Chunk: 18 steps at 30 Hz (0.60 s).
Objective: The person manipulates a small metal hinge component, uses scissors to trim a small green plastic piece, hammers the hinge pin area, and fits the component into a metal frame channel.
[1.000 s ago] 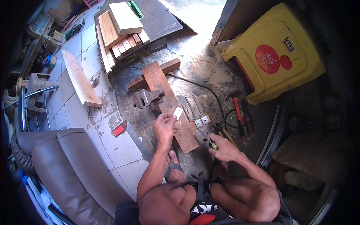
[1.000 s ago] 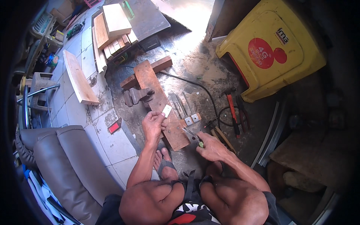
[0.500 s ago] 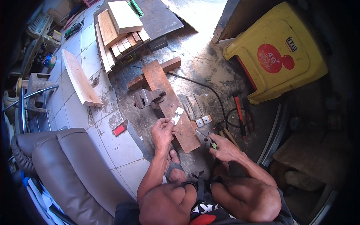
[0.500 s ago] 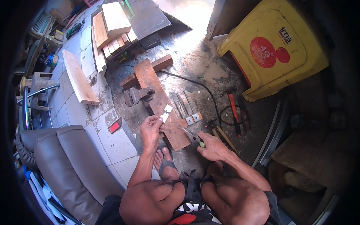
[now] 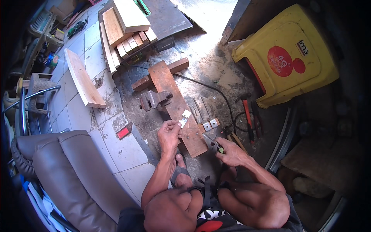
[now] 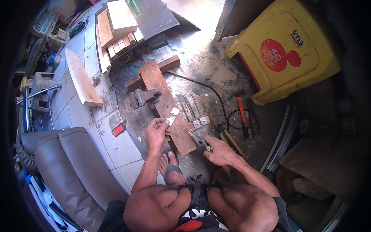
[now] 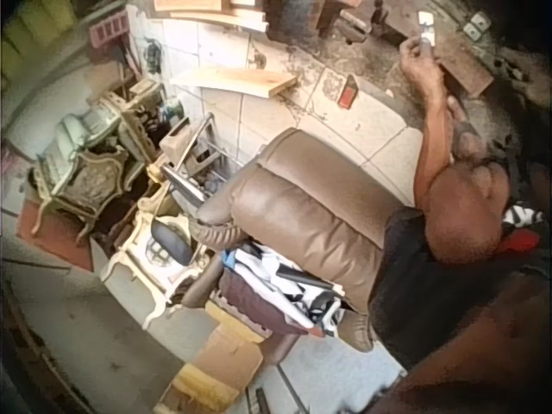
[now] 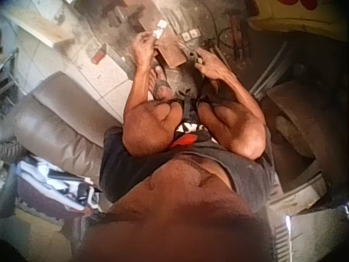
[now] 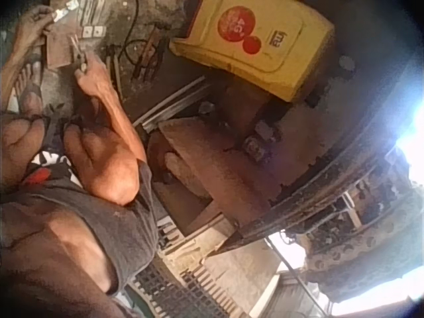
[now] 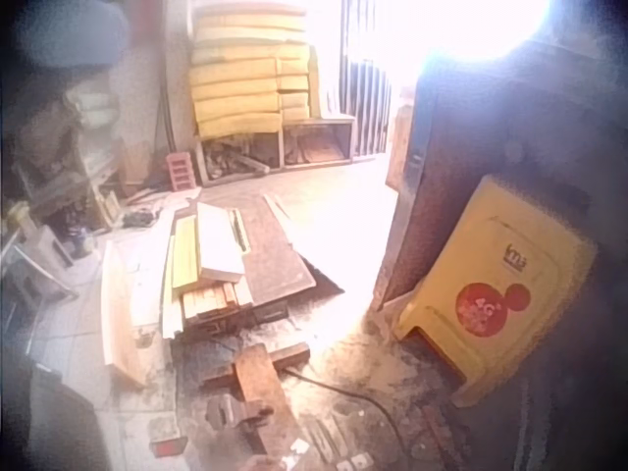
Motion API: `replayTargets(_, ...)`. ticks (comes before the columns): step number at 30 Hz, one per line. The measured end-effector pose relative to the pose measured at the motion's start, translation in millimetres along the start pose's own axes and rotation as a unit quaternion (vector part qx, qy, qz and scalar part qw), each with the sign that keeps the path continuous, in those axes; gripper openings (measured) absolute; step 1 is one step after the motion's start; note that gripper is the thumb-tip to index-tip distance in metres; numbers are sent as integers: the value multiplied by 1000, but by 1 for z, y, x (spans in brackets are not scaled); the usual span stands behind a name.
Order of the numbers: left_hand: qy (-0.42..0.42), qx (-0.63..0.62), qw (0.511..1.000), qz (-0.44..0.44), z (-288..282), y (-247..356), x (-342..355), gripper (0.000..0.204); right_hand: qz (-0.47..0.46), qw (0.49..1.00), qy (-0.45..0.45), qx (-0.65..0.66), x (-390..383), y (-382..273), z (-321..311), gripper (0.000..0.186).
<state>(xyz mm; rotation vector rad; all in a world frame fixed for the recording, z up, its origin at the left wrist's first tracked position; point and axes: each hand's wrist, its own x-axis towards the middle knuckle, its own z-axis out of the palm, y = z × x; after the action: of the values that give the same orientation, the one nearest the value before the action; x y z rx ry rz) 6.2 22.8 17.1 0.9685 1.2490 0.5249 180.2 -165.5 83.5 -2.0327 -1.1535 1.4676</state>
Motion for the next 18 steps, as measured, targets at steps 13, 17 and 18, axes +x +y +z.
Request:
replayTargets(13,-64,-48,997,23,1,9,-6,16,-13,999,30,18,-1,-6,0,45)
replayTargets(17,-160,-155,975,-21,7,35,-22,16,47,994,64,77,0,-23,-11,34)
replayTargets(18,-181,-177,967,-31,9,37,-23,16,40,989,73,120,6,-11,-8,31)
